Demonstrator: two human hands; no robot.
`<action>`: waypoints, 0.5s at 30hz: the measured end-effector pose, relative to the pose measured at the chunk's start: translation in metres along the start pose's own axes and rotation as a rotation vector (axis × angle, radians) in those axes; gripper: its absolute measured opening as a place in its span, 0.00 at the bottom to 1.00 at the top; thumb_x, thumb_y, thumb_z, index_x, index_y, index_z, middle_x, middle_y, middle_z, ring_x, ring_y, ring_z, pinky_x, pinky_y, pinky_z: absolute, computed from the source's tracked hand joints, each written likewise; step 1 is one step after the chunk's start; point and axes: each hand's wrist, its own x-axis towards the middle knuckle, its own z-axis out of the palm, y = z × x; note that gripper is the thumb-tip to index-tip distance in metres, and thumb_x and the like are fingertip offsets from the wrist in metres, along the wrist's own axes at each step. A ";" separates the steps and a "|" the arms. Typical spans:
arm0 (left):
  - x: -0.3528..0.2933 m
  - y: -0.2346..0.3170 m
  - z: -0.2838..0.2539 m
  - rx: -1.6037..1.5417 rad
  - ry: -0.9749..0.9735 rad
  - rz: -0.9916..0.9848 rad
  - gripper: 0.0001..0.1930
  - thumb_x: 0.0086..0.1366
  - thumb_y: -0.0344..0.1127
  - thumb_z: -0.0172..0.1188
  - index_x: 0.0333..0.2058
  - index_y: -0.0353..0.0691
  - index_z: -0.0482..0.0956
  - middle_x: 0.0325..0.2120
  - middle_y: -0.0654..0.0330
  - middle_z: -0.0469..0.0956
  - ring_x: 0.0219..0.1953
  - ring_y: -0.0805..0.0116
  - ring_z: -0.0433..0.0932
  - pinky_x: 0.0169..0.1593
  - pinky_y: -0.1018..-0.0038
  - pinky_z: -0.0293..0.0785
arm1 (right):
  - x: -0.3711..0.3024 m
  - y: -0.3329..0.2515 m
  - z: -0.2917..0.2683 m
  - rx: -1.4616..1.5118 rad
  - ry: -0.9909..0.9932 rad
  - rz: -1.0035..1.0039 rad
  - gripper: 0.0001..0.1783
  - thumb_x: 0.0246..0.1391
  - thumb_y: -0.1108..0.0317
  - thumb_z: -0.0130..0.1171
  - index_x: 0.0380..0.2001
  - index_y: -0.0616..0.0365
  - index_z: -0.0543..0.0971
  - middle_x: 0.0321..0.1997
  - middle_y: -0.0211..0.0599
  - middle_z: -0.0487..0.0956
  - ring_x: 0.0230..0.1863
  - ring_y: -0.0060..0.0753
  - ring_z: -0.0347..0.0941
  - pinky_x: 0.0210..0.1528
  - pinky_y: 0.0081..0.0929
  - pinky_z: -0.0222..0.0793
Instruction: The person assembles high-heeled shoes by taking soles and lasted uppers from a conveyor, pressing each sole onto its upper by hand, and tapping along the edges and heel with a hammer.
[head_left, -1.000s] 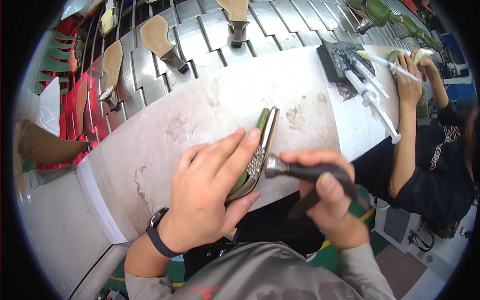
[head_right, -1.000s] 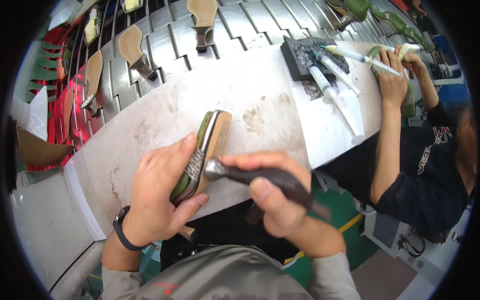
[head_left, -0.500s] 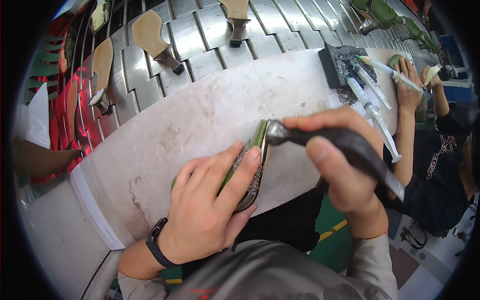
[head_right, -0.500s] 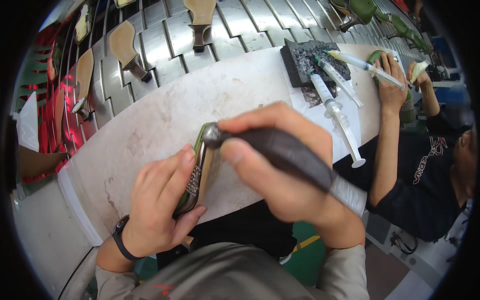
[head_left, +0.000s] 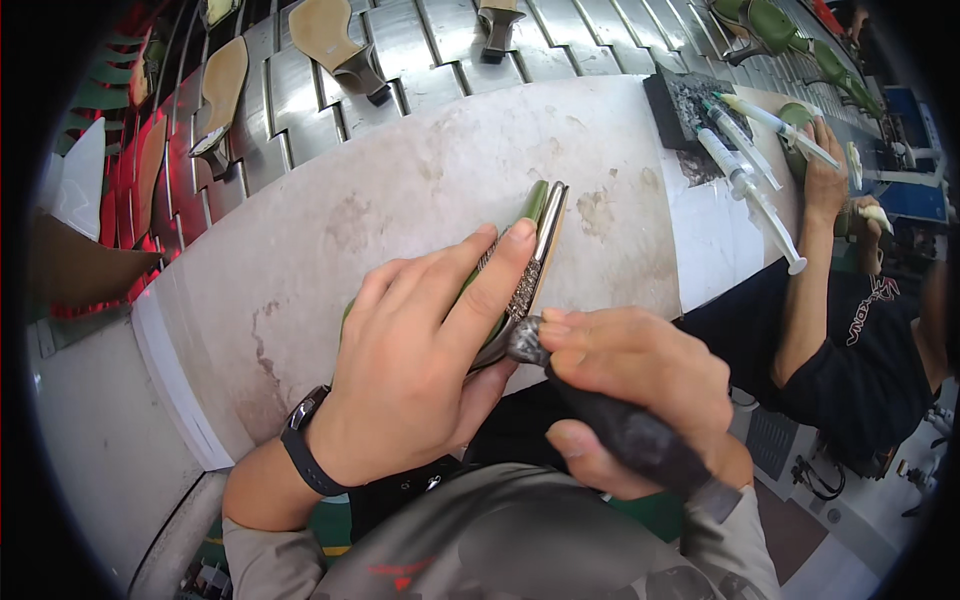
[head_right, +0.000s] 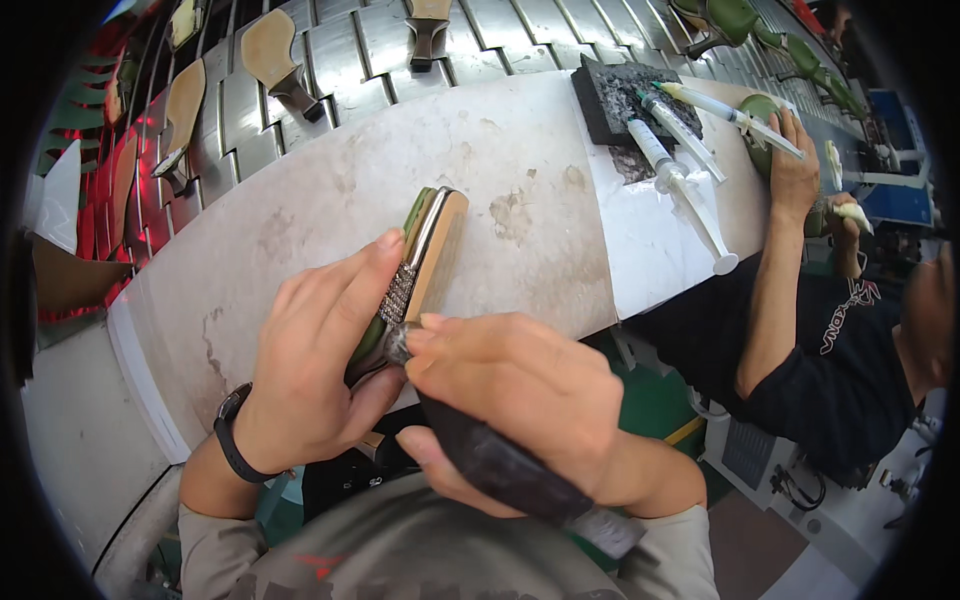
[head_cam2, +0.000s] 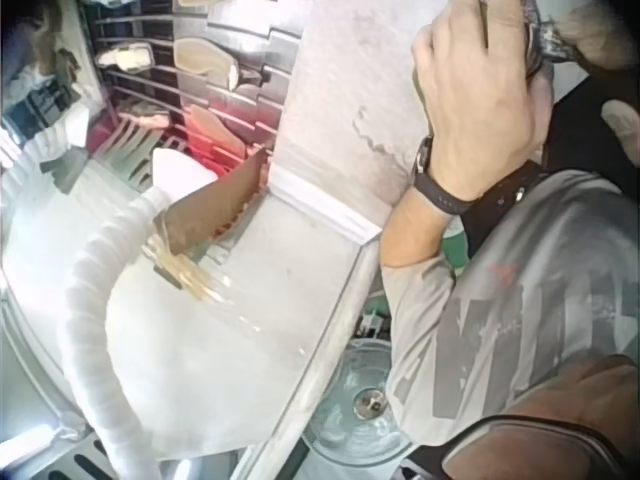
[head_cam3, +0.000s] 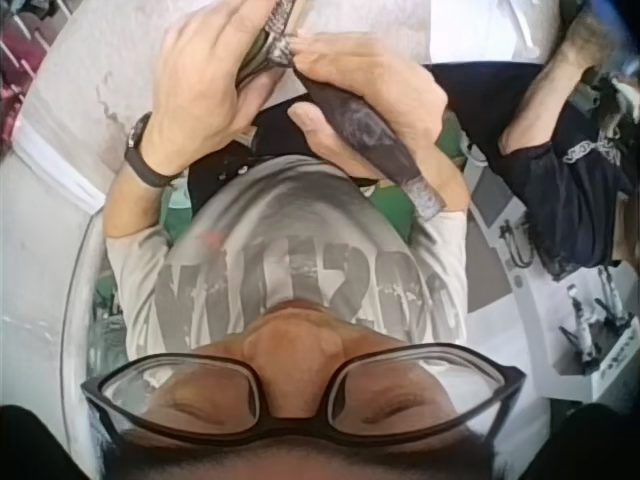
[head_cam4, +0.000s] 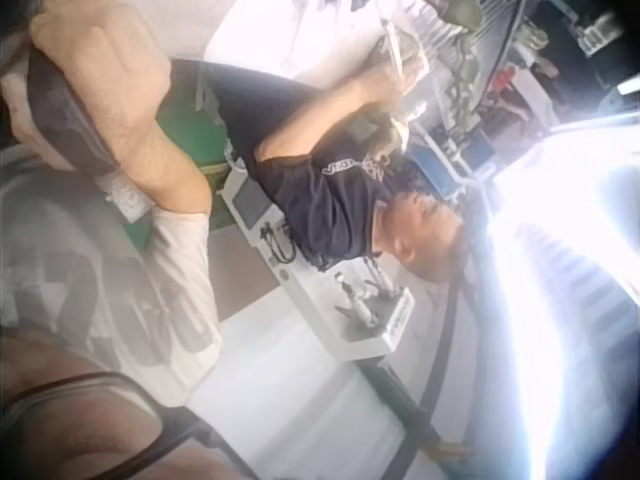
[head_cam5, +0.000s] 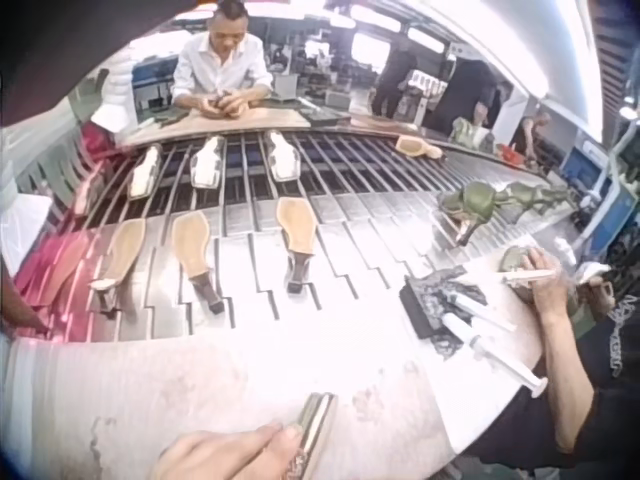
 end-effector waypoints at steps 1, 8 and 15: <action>-0.001 0.001 -0.001 0.001 0.004 0.003 0.52 0.48 0.29 0.75 0.75 0.40 0.66 0.61 0.43 0.77 0.55 0.45 0.80 0.57 0.57 0.72 | -0.004 -0.006 0.008 -0.036 0.018 -0.015 0.22 0.45 0.72 0.80 0.43 0.69 0.85 0.46 0.53 0.87 0.47 0.54 0.88 0.51 0.40 0.88; -0.010 -0.001 -0.003 0.038 0.013 0.047 0.54 0.48 0.31 0.72 0.77 0.37 0.61 0.64 0.43 0.75 0.59 0.44 0.77 0.63 0.56 0.69 | -0.039 -0.020 0.067 -0.117 0.220 -0.093 0.23 0.44 0.69 0.81 0.43 0.69 0.86 0.46 0.53 0.87 0.48 0.56 0.88 0.49 0.39 0.88; -0.030 -0.033 -0.021 -0.108 -0.012 0.009 0.33 0.79 0.54 0.53 0.66 0.29 0.74 0.59 0.40 0.79 0.58 0.41 0.78 0.65 0.56 0.69 | -0.034 -0.019 0.050 -0.231 0.171 -0.126 0.26 0.48 0.69 0.80 0.50 0.69 0.82 0.50 0.53 0.86 0.50 0.57 0.87 0.51 0.41 0.87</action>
